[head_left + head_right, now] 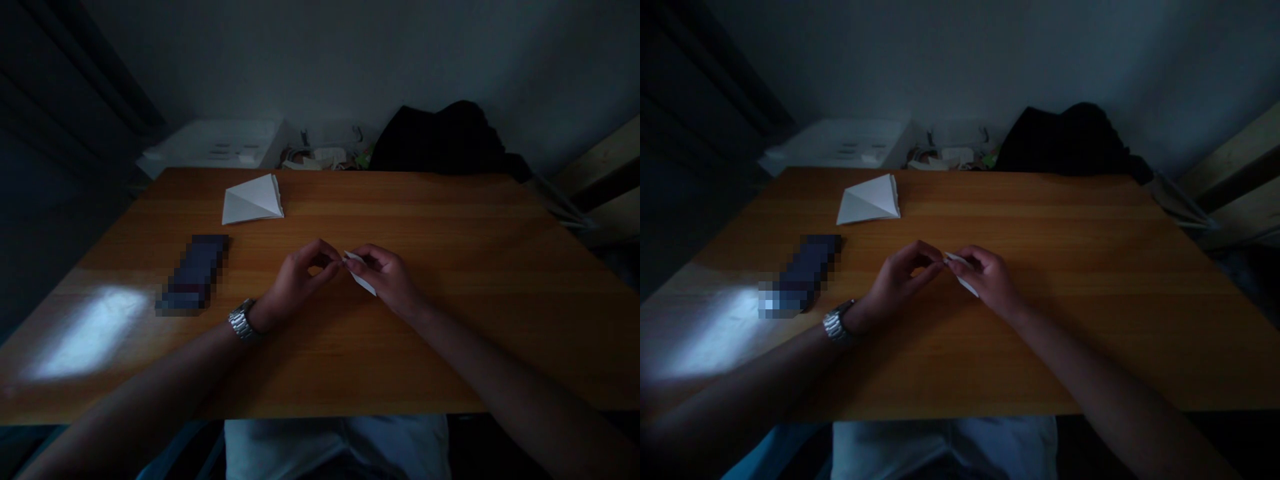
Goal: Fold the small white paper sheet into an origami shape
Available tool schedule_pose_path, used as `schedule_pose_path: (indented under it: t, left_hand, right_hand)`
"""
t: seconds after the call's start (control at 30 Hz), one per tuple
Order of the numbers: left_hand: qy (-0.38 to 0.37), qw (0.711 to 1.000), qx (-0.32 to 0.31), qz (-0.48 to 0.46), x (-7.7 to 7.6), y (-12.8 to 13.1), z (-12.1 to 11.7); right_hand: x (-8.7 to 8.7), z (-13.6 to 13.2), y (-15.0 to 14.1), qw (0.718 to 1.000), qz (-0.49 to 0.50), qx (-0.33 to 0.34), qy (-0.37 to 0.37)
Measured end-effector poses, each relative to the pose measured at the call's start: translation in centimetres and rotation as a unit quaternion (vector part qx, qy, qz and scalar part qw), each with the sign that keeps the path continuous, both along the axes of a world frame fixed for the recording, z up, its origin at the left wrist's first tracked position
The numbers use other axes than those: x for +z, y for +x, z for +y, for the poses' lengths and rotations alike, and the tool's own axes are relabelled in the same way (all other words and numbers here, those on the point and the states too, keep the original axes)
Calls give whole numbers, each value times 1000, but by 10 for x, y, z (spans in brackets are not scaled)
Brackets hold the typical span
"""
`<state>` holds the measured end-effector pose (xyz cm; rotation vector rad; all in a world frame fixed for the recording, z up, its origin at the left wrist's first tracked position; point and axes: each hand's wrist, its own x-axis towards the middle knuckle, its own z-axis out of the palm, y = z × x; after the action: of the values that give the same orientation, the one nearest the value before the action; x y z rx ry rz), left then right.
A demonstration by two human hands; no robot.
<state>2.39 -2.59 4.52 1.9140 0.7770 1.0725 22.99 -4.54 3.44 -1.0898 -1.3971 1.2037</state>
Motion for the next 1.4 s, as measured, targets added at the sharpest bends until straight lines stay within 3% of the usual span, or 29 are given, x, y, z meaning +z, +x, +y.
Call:
schedule_pose_path:
  t: [0.17, 0.5, 0.83, 1.07, 1.4]
  left_hand:
    - [-30, 999, -4, -29, -3, 2, 1]
    - [7, 1000, -7, -12, 1, 2, 0]
    - [-56, 998, -11, -40, -2, 5, 0]
    - [-41, 999, 6, 25, 4, 4, -3]
    - [-44, 999, -1, 21, -1, 4, 1]
  right_hand:
    - [1, 0, -1, 1000, 0, -12, 13]
    - [-2, -1, 0, 999, 11, 9, 45]
    - [-2, 0, -1, 998, 15, -2, 68]
    - [-3, 0, -2, 998, 18, -11, 64]
    - [-4, 0, -1, 996, -24, -10, 82]
